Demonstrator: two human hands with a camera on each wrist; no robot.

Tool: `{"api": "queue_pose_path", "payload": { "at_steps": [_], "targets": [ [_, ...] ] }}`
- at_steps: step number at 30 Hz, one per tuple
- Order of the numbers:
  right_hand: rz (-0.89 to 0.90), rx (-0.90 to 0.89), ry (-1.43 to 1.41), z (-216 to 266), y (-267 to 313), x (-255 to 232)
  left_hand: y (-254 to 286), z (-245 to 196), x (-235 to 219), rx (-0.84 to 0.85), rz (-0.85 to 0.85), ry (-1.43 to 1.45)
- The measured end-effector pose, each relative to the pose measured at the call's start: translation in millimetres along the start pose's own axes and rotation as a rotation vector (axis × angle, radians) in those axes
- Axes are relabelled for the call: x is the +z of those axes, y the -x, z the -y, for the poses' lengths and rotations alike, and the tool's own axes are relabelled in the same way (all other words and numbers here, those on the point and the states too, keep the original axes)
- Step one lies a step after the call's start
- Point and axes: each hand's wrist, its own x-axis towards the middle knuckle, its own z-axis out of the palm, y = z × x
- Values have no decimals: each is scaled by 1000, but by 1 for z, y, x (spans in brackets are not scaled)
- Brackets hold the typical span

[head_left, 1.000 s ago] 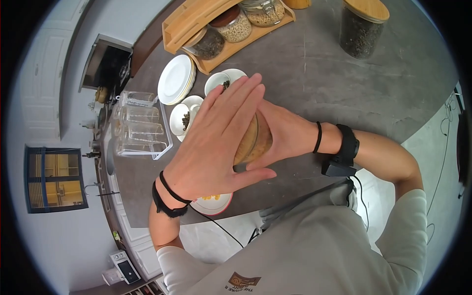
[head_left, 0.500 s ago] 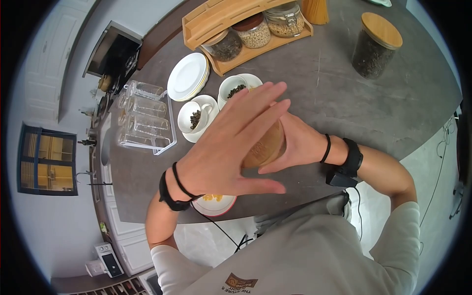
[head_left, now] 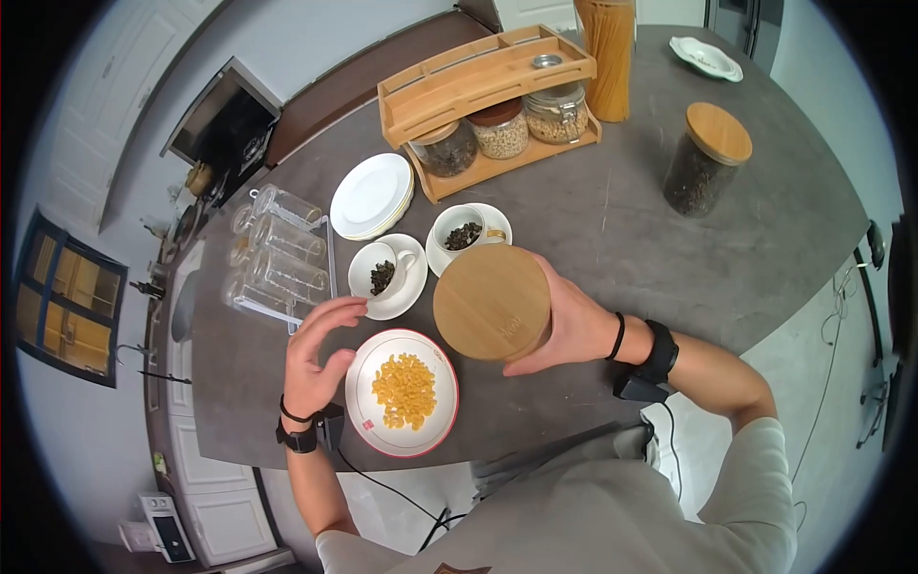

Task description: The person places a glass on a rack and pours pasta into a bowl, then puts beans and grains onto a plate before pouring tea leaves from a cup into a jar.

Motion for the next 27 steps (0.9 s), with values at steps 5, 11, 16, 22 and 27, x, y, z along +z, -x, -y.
{"api": "queue_pose_path", "payload": {
  "at_steps": [5, 11, 16, 22, 27],
  "targets": [
    [51, -11, 76, -1, -2, -3, 30, 47, -8, -213, -9, 303],
    [68, -44, 51, 8, 5, -22, 42, 67, -10, -143, -37, 453],
    [155, -92, 122, 44, -12, -47, 53, 88, -9, -96, -106, 540],
    [378, -111, 662, 108, -48, -38, 54, 89, -10, -80, -138, 567],
    [426, -110, 754, 117, -57, -31, 55, 94, -7, -92, -166, 590]
  ]
}}
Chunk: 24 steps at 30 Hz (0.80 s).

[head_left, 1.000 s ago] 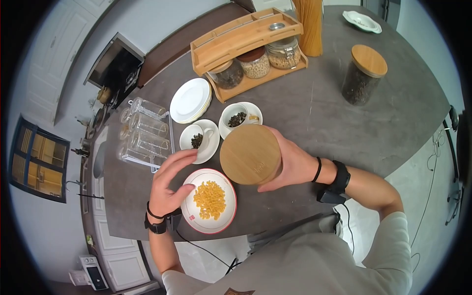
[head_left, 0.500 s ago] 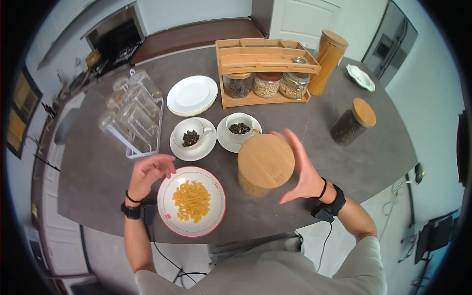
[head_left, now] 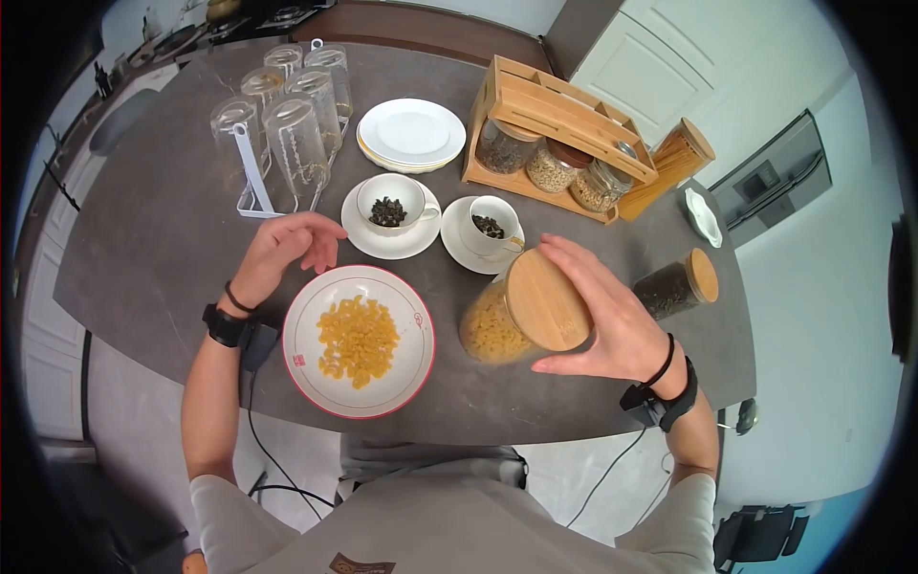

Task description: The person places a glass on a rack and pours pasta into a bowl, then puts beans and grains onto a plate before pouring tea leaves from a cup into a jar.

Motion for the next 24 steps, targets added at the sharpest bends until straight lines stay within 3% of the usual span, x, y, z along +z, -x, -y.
{"api": "queue_pose_path", "payload": {
  "at_steps": [24],
  "targets": [
    [-6, 54, 51, -10, 21, 8, 1, 11, -8, -14, 12, -90]
  ]
}}
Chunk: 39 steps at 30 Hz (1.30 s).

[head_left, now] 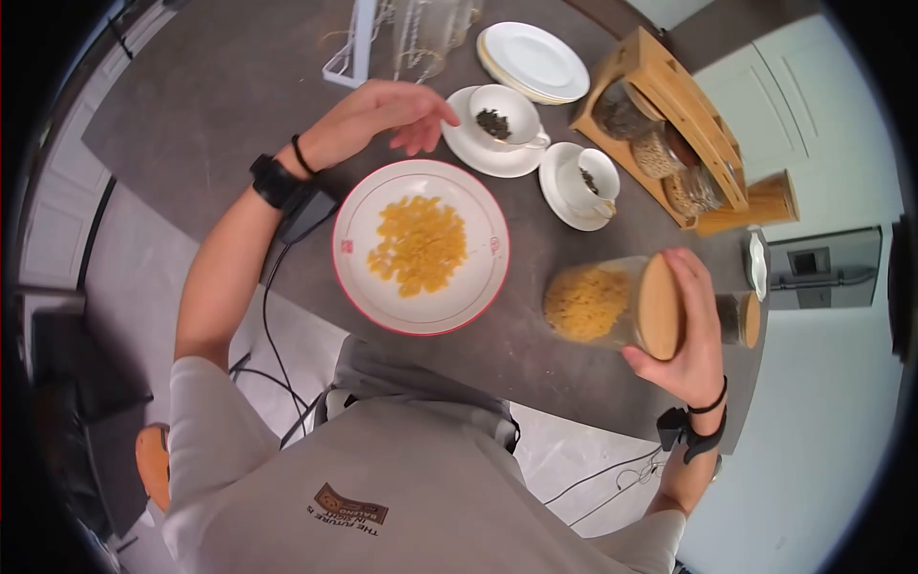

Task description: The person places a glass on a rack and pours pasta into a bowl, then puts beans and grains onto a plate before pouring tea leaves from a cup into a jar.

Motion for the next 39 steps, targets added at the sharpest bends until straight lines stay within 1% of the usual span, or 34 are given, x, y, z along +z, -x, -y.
{"api": "queue_pose_path", "payload": {
  "at_steps": [2, 3, 7, 10, 11, 14, 15, 19, 22, 25, 29, 35, 39],
  "targets": [
    [-12, 36, -11, -6, 7, -3, -1, -2, 1, 4, 11, -6],
    [-38, 101, 17, -15, 16, -7, -2, 3, 1, 23, -11, 27],
    [-127, 269, -99, -39, 32, -25, -3, 5, -1, -10, -12, 39],
    [-233, 358, -61, -55, 39, -42, -1, 0, 3, -14, -25, 33],
    [-246, 331, 32, -64, 42, -50, -1, -1, 3, -14, -26, 35],
    [-344, 450, 19, -86, 42, -61, -2, -3, 4, -7, -23, 35],
    [-353, 475, 81, -95, 43, -66, -2, -4, 4, -1, -15, 38],
    [-423, 541, 106, -136, 41, -77, -1, -2, 4, 8, -26, 31],
    [-443, 593, 101, -157, 36, -84, -2, -2, 4, 12, -31, 37],
    [-434, 666, 174, -179, 32, -87, -2, -3, 4, 13, -27, 41],
    [-389, 721, 221, -190, 24, -86, -2, -5, 5, -16, -35, 36],
    [-365, 770, 269, -225, 26, -80, -2, -6, 4, -13, -38, 34],
    [-353, 825, 275, -232, 29, -78, -1, -7, 5, -16, -38, 27]
  ]
}}
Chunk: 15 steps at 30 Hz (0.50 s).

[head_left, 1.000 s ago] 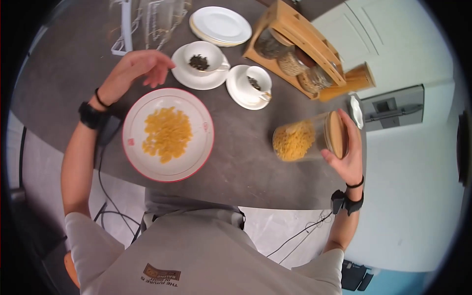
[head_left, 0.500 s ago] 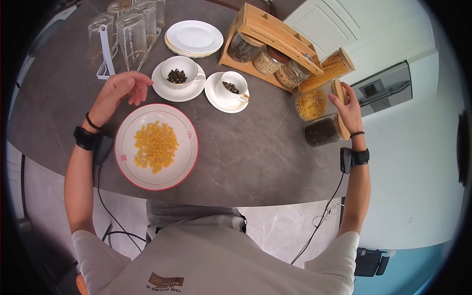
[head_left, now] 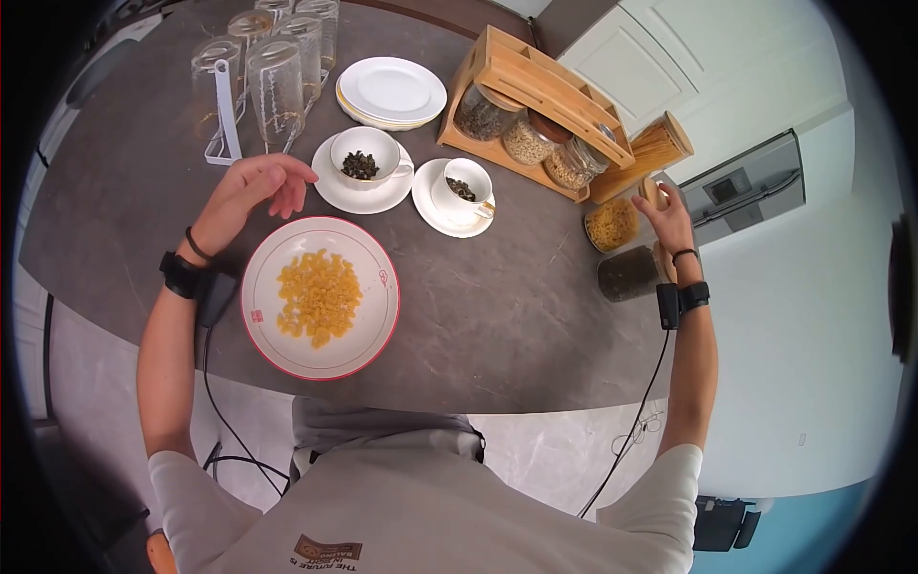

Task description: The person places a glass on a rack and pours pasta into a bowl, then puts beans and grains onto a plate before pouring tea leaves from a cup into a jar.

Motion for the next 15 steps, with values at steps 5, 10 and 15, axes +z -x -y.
{"api": "queue_pose_path", "payload": {
  "at_steps": [5, 10, 15],
  "targets": [
    [11, 28, -1, -6, 0, 4, -1, 1, 0, -16, 1, -8],
    [8, 17, -18, -10, -4, 8, -1, 2, -2, -9, 5, -18],
    [39, 17, 18, -13, -8, 9, -2, 5, -2, -32, -1, -14]
  ]
}}
